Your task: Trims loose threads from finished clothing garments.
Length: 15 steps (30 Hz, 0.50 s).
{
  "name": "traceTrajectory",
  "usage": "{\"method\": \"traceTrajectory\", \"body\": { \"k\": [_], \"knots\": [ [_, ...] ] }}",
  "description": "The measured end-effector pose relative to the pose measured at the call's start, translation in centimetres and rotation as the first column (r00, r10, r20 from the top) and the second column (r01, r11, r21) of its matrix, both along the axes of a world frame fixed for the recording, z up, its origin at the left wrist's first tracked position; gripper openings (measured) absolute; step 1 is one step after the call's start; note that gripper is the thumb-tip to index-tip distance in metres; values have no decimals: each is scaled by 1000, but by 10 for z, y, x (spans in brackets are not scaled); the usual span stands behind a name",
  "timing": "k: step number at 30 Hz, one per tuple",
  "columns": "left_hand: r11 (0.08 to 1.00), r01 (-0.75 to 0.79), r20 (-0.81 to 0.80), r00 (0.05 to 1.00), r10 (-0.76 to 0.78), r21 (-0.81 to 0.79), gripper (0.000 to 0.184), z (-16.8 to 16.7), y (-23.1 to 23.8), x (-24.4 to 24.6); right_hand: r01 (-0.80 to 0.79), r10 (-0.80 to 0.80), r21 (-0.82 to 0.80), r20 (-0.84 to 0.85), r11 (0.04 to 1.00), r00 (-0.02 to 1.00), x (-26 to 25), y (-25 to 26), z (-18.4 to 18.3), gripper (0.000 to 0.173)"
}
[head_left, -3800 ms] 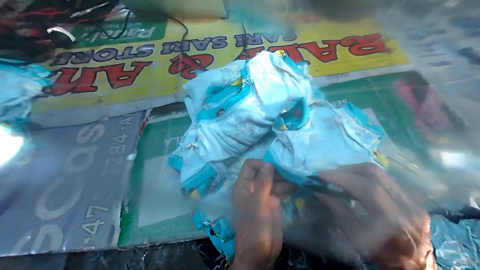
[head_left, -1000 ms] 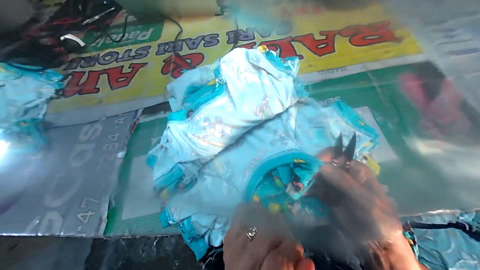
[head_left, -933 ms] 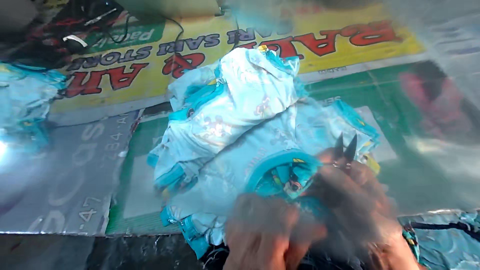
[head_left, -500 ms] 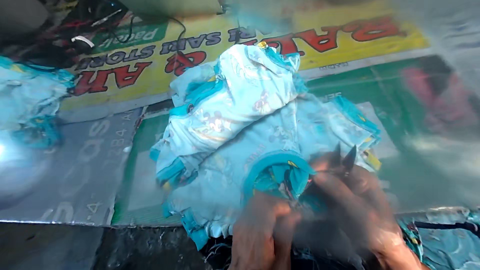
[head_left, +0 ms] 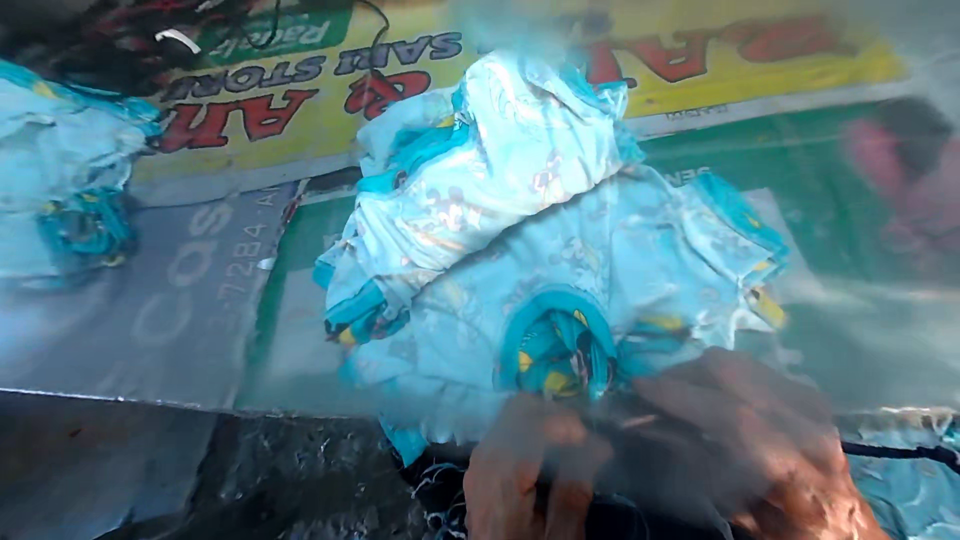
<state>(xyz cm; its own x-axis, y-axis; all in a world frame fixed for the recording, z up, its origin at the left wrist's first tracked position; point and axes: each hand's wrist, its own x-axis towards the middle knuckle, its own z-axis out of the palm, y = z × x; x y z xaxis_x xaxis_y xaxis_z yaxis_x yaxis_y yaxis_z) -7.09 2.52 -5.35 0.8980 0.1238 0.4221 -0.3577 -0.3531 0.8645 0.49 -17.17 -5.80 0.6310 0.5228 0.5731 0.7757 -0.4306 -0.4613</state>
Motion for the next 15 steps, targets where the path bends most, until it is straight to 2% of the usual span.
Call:
{"method": "traceTrajectory", "body": {
  "k": [6, 12, 15],
  "knots": [
    [999, -27, 60, 998, 25, 23, 20, -4, -4, 2, 56, -61, 54, 102, 997, 993, -1, 17, -5, 17],
    [996, -42, 104, 994, 34, 74, 19, -9, -5, 6, 74, -83, 89, 97, 993, 992, -1, 21, -10, 15],
    [994, 4, 101, 995, -15, 105, 21, -7, -6, 4, 65, -72, 102, 74, 993, 995, -1, 22, -13, 15]
  ]
}}
